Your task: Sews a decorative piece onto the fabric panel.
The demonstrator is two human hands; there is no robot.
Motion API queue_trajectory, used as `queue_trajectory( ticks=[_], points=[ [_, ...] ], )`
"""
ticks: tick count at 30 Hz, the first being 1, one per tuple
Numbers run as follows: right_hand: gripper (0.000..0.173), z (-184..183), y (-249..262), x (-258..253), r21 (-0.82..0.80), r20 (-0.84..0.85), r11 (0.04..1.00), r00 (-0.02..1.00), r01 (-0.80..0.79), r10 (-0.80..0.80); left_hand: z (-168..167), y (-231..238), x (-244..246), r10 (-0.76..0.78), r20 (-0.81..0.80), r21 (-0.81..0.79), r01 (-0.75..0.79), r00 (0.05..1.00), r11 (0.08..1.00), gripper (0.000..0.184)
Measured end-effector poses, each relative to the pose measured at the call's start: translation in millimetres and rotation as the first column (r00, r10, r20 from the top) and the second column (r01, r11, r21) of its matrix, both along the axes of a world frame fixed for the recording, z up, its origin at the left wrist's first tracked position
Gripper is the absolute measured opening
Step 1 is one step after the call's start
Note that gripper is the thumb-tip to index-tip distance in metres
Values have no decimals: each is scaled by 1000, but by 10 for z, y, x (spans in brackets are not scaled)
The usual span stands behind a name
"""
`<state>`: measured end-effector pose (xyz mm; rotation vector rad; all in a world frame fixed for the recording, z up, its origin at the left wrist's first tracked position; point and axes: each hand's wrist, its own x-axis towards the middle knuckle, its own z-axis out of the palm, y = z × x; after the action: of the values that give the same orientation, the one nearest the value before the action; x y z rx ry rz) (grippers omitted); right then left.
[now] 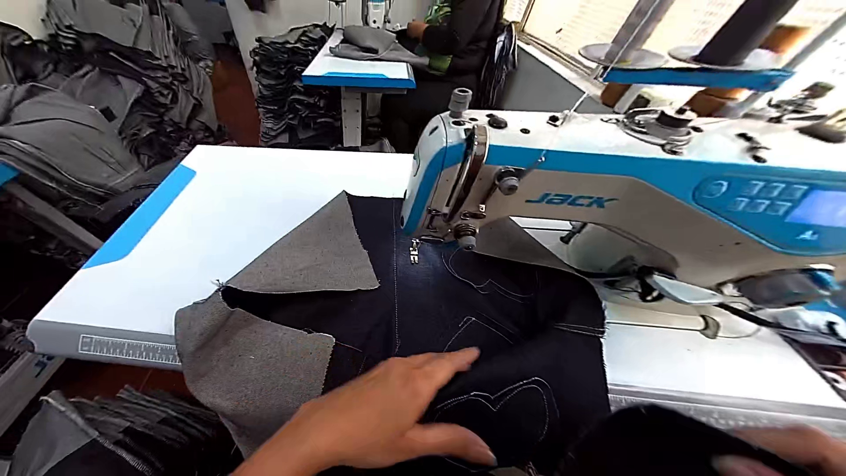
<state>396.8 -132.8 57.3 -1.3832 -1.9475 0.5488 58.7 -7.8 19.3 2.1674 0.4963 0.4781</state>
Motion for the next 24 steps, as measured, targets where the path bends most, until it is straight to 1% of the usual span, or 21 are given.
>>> queue_trajectory(
  ticks=[1, 2, 3, 4, 5, 6, 7, 9, 10, 11, 12, 14, 16, 17, 18, 19, 20, 22, 23, 24],
  points=[
    [27, 48, 183, -175, 46, -10, 998, 999, 34, -34, 16, 21, 71, -29, 60, -103, 36, 998, 994, 79],
    [27, 28, 390, -335, 103, -12, 991, 996, 85, -84, 23, 56, 110, -11, 103, -181, 30, 995, 983, 78],
    [27, -51, 625, -477, 173, -18, 976, 991, 131, -130, 20, 111, 112, 62, 124, -242, -31, 990, 970, 66],
    [27, -163, 873, -599, 231, -25, 960, 988, 157, -155, 3, 194, 80, 165, 117, -278, -127, 979, 952, 47],
    [26, -268, 1095, -702, 235, -27, 961, 989, 148, -145, -17, 302, 12, 253, 95, -298, -215, 963, 930, 29],
    [25, -361, 1276, -788, 177, -31, 978, 994, 112, -108, -30, 423, -94, 303, 52, -306, -274, 952, 912, 24],
    [26, -442, 1423, -855, 73, -40, 996, 998, 57, -54, -30, 532, -215, 326, -20, -301, -317, 945, 899, 23],
    [27, -563, 1651, -948, -165, -43, 985, 998, -47, 41, -25, 672, -377, 353, -184, -250, -391, 917, 886, 24],
    [28, -599, 1753, -986, -245, -18, 967, 997, -71, 69, -24, 722, -398, 368, -253, -211, -422, 895, 882, 25],
    [30, -617, 1854, -1021, -282, 32, 956, 996, -75, 88, -29, 779, -391, 380, -300, -170, -441, 875, 881, 26],
    [32, -621, 1947, -1059, -280, 93, 958, 991, -66, 95, -44, 852, -365, 391, -328, -138, -453, 860, 881, 27],
    [33, -669, 2116, -1126, -176, 216, 983, 973, -46, 84, -116, 1048, -305, 412, -338, -111, -471, 846, 875, 29],
    [29, -813, 2273, -1138, -9, 285, 997, 956, -73, 73, -195, 1236, -268, 452, -316, -85, -499, 834, 862, 30],
    [28, -886, 2324, -1136, 47, 297, 996, 953, -80, 63, -236, 1306, -269, 479, -290, 4, -499, 829, 866, 29],
    [28, -955, 2346, -1137, 88, 304, 993, 952, -73, 43, -292, 1379, -293, 498, -267, 148, -476, 825, 867, 28],
    [31, -1017, 2330, -1146, 110, 306, 993, 952, -47, 11, -401, 1471, -349, 514, -235, 299, -442, 825, 846, 29],
    [33, -1079, 2282, -1159, 131, 304, 991, 952, -16, -25, -528, 1560, -431, 527, -198, 407, -420, 826, 811, 28],
    [40, -1178, 2139, -1195, 197, 309, 980, 947, 30, -91, -687, 1594, -573, 563, -145, 486, -437, 814, 757, 29],
    [43, -1220, 2046, -1220, 235, 316, 970, 940, 53, -129, -714, 1522, -601, 577, -132, 487, -454, 806, 746, 32],
    [46, -1258, 1948, -1254, 273, 312, 959, 935, 79, -165, -724, 1411, -616, 581, -129, 480, -462, 804, 746, 40]
  ],
)
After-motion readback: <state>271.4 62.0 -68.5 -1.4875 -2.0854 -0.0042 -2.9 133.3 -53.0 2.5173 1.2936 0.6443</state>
